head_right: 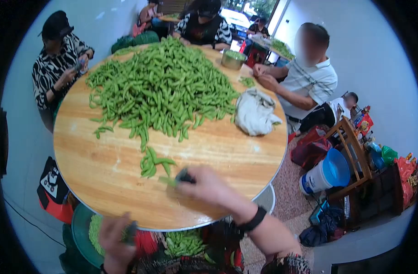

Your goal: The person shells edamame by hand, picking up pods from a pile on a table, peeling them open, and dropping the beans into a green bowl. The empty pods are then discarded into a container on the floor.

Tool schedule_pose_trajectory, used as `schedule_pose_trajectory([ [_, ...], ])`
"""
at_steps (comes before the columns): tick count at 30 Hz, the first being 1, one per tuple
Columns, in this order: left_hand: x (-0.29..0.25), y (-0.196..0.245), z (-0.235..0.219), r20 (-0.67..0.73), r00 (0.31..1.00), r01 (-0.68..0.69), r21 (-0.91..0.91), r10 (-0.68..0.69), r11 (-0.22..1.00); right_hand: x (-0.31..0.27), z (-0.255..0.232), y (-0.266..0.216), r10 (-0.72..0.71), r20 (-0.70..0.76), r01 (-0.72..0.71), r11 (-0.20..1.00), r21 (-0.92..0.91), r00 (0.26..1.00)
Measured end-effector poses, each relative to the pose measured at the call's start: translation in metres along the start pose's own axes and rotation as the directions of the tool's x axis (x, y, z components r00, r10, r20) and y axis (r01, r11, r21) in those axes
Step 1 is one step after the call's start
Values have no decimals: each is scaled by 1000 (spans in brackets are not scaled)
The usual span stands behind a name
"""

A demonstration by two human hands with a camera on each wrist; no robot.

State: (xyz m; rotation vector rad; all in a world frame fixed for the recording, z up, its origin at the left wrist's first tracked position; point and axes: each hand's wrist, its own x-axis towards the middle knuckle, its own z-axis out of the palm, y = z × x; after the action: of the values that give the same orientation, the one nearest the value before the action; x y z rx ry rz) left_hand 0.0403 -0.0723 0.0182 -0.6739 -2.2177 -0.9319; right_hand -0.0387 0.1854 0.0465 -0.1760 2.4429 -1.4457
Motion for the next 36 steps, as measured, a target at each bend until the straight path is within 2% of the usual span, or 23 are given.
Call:
schedule_pose_trajectory([
  [2, 17, 18, 20, 25, 1000, -13, -9, 13, 1000, -27, 16, -18, -102, 89, 99, 994, 36, 991],
  [4, 27, 23, 37, 14, 971, -236, -25, 237, 971, -41, 22, -18, -134, 166, 113, 985, 130, 977],
  [8, 30, 28, 52, 58, 982, -179, -45, 181, 983, -59, 20, -15, -69, 133, 46, 985, 166, 989],
  [9, 28, 27, 56, 58, 980, -190, -40, 192, 981, -62, 22, -12, -73, 84, 48, 963, 265, 994],
  [10, 25, 24, 58, 64, 998, 30, -204, -17, 978, -65, 25, -9, -73, 35, 55, 930, 363, 997],
  [11, 22, 22, 61, 109, 969, 247, -354, -223, 902, -65, 30, -4, -81, 28, 65, 926, 371, 996],
  [12, 20, 24, 67, 112, 970, 241, -346, -215, 907, -64, 34, -1, -110, -25, 111, 910, 401, 994],
  [13, 17, 29, 74, 121, 899, 398, -623, -420, 674, -62, 37, -1, -133, -76, 153, 891, 428, 988],
  [14, 15, 32, 80, 196, 783, 460, -821, -590, 338, -67, 40, -3, -92, 38, 59, 854, 517, 995],
  [18, 13, 36, 87, 252, 760, 456, -864, -598, 215, -60, 50, 11, -98, 95, 36, 856, 516, 991],
  [20, 12, 36, 85, 317, 700, 626, -703, -640, 338, -55, 54, 14, -184, -61, 193, 923, 333, 981],
  [21, 10, 32, 87, 337, 719, 616, -714, -608, 333, -57, 49, 4, -54, 40, 29, 883, 468, 998],
  [22, 18, 37, 80, 421, 678, 621, -767, -603, 161, -54, 53, 12, -32, 95, -26, 837, 547, 995],
  [24, 19, 36, 79, 390, 647, 621, -769, -655, 156, -55, 50, 7, -15, 234, -166, 660, 733, 972],
  [25, 22, 36, 79, 381, 660, 596, -790, -647, 143, -55, 50, 5, -81, 226, -128, 621, 774, 971],
  [26, 21, 35, 81, 393, 623, 625, -770, -676, 127, -56, 50, 3, -81, 238, -140, 611, 779, 968],
  [28, 20, 36, 83, 333, 695, 445, -895, -638, 18, -57, 52, 3, -60, 207, -115, 668, 736, 976],
  [29, 19, 37, 82, 328, 690, 444, -896, -645, 21, -56, 54, 1, -32, 167, -93, 721, 687, 985],
  [32, 19, 31, 80, 362, 697, 465, -885, -619, 6, -51, 60, 0, -37, 104, -49, 702, 711, 994],
  [33, 19, 25, 77, 445, 727, 447, -885, -524, -131, -51, 61, -1, -35, 109, -53, 701, 711, 993],
  [34, 19, 19, 74, 508, 754, 433, -861, -416, -266, -50, 59, -2, 5, 186, -157, 558, 815, 983],
  [35, 19, 16, 72, 506, 753, 430, -862, -422, -266, -50, 57, -2, 30, 267, -257, 395, 882, 963],
  [36, 19, 13, 70, 553, 745, 488, -833, -374, -261, -49, 56, 1, 34, 293, -286, 358, 889, 955],
])
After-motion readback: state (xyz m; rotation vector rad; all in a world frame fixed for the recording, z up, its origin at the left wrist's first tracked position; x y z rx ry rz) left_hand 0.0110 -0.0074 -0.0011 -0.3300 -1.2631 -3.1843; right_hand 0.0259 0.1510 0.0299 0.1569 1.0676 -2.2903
